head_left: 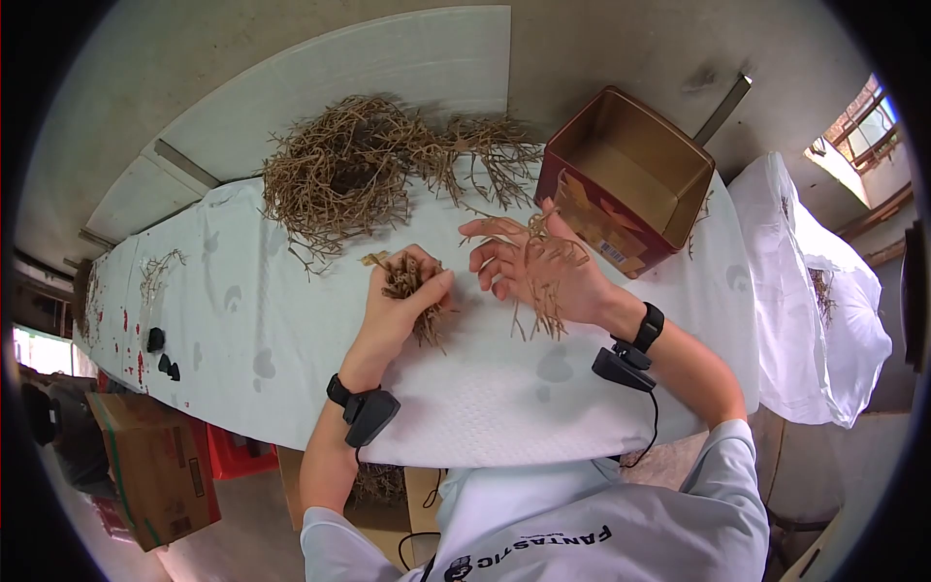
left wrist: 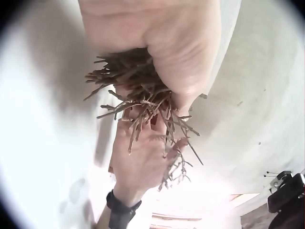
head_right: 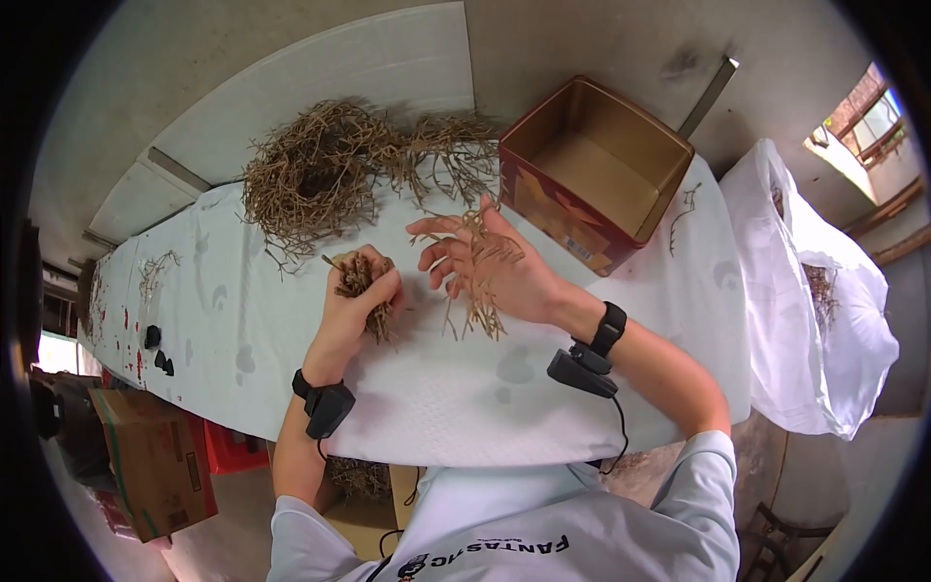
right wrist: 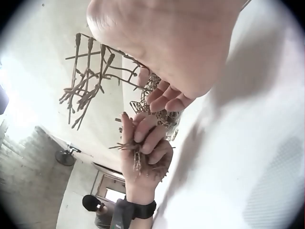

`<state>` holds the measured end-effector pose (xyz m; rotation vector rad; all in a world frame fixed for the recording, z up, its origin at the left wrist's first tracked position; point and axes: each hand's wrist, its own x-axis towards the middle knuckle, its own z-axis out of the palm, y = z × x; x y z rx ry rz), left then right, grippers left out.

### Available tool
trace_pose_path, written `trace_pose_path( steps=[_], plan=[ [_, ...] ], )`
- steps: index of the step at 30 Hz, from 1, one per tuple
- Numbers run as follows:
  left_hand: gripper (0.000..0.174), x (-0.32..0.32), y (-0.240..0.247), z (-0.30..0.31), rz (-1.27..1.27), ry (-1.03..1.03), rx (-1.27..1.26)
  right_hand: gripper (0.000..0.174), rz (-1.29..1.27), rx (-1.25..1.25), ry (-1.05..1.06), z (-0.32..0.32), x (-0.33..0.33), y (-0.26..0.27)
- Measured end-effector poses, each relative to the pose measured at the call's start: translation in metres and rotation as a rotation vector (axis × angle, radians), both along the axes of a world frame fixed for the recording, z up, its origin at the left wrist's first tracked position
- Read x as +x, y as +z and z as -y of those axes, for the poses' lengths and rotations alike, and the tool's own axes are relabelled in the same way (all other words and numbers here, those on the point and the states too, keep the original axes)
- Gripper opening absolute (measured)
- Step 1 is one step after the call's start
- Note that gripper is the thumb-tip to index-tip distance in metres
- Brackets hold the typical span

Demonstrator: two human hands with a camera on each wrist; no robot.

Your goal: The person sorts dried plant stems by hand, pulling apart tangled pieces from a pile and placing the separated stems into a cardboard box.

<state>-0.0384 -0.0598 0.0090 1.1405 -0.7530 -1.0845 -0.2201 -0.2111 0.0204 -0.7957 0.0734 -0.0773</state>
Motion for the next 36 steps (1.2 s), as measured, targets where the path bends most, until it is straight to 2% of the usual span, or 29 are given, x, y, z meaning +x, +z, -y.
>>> trace_pose_path(
  steps=[2, 4, 6, 7, 8, 11, 12, 14, 15, 16, 19, 22, 26, 28, 31, 32, 35, 36],
  plan=[
    [0.018, -0.004, 0.003, -0.003, -0.153, -0.097, 0.030, 0.095, -0.003, -0.120, -0.080, 0.001, 0.000, -0.006],
    [0.021, -0.009, 0.003, -0.005, -0.175, -0.156, 0.023, 0.093, -0.005, -0.177, -0.119, 0.000, 0.000, -0.010],
    [0.030, -0.014, 0.002, -0.005, -0.221, -0.271, 0.007, 0.089, -0.011, -0.373, -0.233, -0.006, 0.000, -0.014],
    [0.030, -0.018, 0.003, -0.005, -0.222, -0.261, 0.011, 0.087, -0.013, -0.469, -0.283, -0.010, 0.001, -0.016],
    [0.034, -0.021, 0.006, -0.005, -0.230, -0.277, 0.031, 0.087, -0.008, -0.462, -0.270, -0.014, 0.003, -0.017],
    [0.042, -0.033, 0.006, -0.009, -0.251, -0.296, 0.083, 0.074, -0.063, -0.823, -0.441, -0.026, 0.001, -0.016],
    [0.041, -0.040, 0.000, -0.010, -0.148, -0.211, 0.093, 0.074, -0.063, -0.817, -0.434, -0.031, 0.003, -0.015],
    [0.041, -0.049, -0.007, -0.010, 0.058, -0.055, 0.105, 0.062, -0.069, -0.867, -0.504, -0.039, 0.006, -0.012],
    [0.041, -0.051, -0.009, -0.009, 0.055, -0.058, 0.106, 0.056, -0.073, -0.893, -0.542, -0.041, 0.007, -0.012],
    [0.038, -0.051, -0.010, -0.009, 0.067, -0.085, 0.129, 0.056, -0.076, -0.891, -0.544, -0.041, 0.007, -0.014],
    [0.032, -0.049, -0.009, -0.009, 0.091, -0.133, 0.171, 0.038, -0.092, -0.854, -0.567, -0.035, 0.009, -0.017],
    [0.019, -0.044, -0.002, -0.007, 0.019, -0.106, 0.065, 0.032, -0.104, -0.838, -0.587, -0.026, 0.006, -0.010],
    [0.015, -0.039, 0.008, -0.008, -0.099, -0.171, 0.079, 0.027, -0.162, -0.881, -0.607, -0.025, 0.000, 0.023],
    [0.015, -0.036, 0.011, -0.008, -0.062, -0.201, 0.062, 0.026, -0.187, -0.904, -0.614, -0.027, -0.003, 0.034],
    [0.016, -0.032, 0.016, -0.008, 0.010, -0.258, 0.034, 0.020, -0.139, -1.169, -0.760, -0.031, -0.006, 0.043],
    [0.017, -0.032, 0.018, -0.008, 0.003, -0.290, 0.022, 0.020, -0.139, -1.170, -0.762, -0.033, -0.006, 0.044],
    [0.018, -0.028, 0.026, -0.008, -0.008, -0.353, -0.009, 0.023, 0.011, -1.303, -0.993, -0.040, -0.007, 0.048],
    [0.018, -0.026, 0.028, -0.008, -0.009, -0.374, -0.009, 0.023, 0.016, -1.308, -0.989, -0.041, -0.007, 0.049]
  ],
)
